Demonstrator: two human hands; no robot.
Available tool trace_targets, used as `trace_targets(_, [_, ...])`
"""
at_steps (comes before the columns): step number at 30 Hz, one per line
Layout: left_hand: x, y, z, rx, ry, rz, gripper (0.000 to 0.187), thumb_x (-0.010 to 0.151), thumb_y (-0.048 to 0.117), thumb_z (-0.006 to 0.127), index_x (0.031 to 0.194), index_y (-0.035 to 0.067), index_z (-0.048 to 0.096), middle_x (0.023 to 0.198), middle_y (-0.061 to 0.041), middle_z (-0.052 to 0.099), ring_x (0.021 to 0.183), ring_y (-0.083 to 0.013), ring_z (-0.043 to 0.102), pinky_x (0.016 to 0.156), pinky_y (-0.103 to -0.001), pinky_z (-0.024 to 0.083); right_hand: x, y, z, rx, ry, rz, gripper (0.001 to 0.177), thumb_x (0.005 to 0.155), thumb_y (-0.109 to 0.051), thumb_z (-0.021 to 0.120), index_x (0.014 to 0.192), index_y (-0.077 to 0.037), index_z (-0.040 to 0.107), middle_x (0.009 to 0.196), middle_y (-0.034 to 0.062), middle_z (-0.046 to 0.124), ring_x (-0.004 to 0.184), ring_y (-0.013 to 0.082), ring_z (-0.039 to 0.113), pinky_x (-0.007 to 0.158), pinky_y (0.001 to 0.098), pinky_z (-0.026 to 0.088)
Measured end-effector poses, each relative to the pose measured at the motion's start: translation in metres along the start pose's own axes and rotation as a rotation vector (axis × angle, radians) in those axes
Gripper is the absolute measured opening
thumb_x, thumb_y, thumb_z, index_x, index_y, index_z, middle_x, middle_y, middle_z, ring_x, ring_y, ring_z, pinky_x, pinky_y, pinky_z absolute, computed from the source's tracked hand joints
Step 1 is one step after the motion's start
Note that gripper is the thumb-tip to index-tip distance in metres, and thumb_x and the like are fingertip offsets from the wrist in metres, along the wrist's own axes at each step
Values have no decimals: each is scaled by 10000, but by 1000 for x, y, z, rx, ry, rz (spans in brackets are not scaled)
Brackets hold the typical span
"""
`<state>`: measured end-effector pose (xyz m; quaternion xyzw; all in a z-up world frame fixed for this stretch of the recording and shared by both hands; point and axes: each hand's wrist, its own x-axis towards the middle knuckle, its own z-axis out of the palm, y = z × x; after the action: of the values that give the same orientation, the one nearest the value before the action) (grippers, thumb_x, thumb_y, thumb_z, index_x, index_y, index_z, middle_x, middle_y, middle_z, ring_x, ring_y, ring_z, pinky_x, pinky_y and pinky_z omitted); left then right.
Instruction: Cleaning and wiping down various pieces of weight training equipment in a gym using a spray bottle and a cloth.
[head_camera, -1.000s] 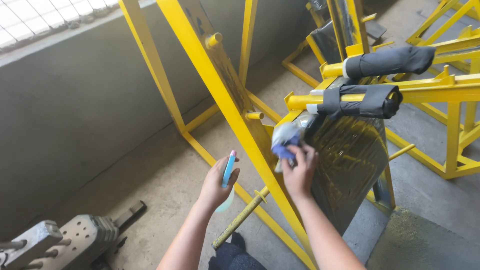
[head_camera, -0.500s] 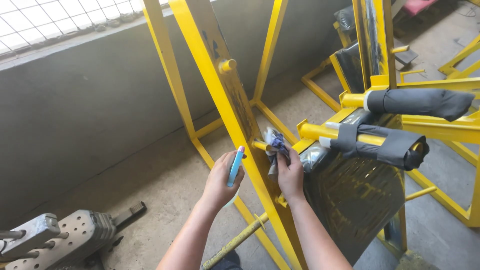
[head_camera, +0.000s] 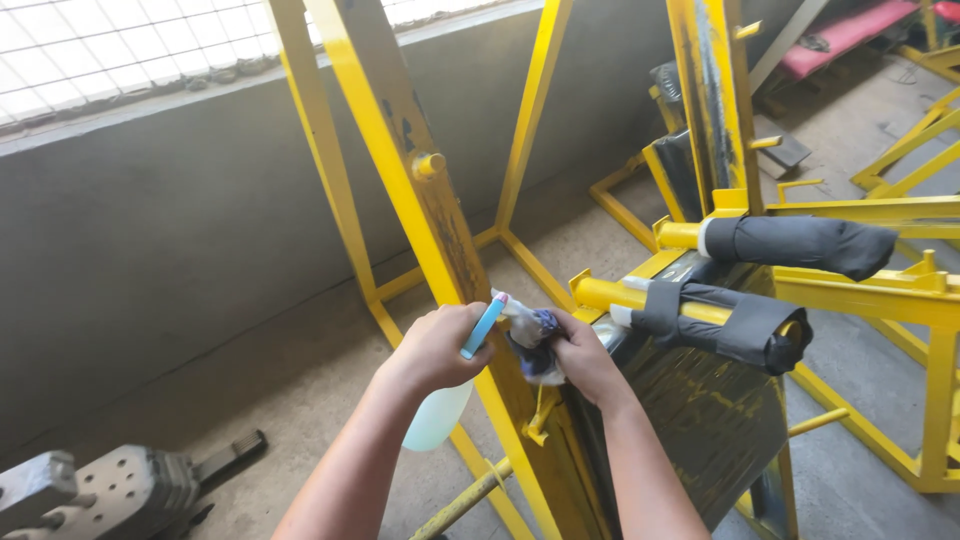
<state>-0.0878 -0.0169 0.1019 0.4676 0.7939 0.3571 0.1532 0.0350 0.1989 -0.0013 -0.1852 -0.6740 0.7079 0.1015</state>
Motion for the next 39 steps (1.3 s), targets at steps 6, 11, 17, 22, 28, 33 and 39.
trace_targets(6, [34, -2, -14, 13, -264, -6, 285, 760, 234, 730, 1007, 90, 717, 961, -131, 757, 945, -316, 726, 850, -403, 566, -34, -27, 4, 478, 116, -72, 324, 1044, -53, 446, 1327, 21, 584, 1187, 160, 697, 1073, 281, 713, 961, 434, 582])
trace_targets(11, [68, 29, -45, 65, -340, -26, 265, 764, 272, 739, 972, 107, 742, 959, -108, 767, 945, -276, 739, 865, -380, 566, -50, -68, 10, 556, 163, -72, 381, 1019, -80, 426, 1368, 8, 550, 1211, 187, 689, 1080, 314, 718, 957, 470, 579])
trace_targets(17, [117, 83, -48, 147, -284, 270, 241, 752, 247, 740, 954, 114, 739, 926, -127, 754, 917, -323, 721, 818, -410, 570, -48, -60, -14, 611, 252, -185, 378, 1042, -69, 456, 1398, 25, 544, 1256, 165, 664, 1145, 262, 675, 1000, 429, 543])
trace_targets(22, [152, 109, -24, 293, -211, 376, 238, 789, 210, 678, 1008, 120, 694, 900, -152, 742, 904, -393, 695, 801, -479, 560, -41, -72, -36, 709, 380, -280, 385, 1017, -73, 473, 1391, -29, 556, 1272, 92, 667, 1162, 192, 651, 992, 365, 531])
trace_targets(28, [194, 101, 20, 57, 28, 560, 326, 871, 274, 674, 1151, 116, 620, 960, -149, 719, 880, -404, 687, 726, -503, 545, -28, -53, -66, 709, 458, -318, 358, 1051, -94, 492, 1396, -41, 567, 1249, 73, 669, 1074, 176, 654, 901, 359, 533])
trace_targets(33, [224, 75, 75, -108, -31, 686, 453, 816, 218, 685, 1243, 105, 588, 974, -178, 676, 911, -421, 657, 755, -492, 538, -32, -41, -83, 692, 553, -221, 364, 1010, -82, 488, 1357, -27, 582, 1277, 80, 674, 1163, 175, 637, 1019, 356, 510])
trace_targets(39, [232, 63, 81, -164, -278, 525, 330, 830, 165, 708, 1140, 102, 613, 1000, -153, 699, 972, -404, 667, 790, -470, 558, -23, -1, -87, 593, 580, -279, 429, 1046, -24, 510, 1472, 22, 528, 1312, 70, 639, 1176, 144, 577, 1035, 319, 450])
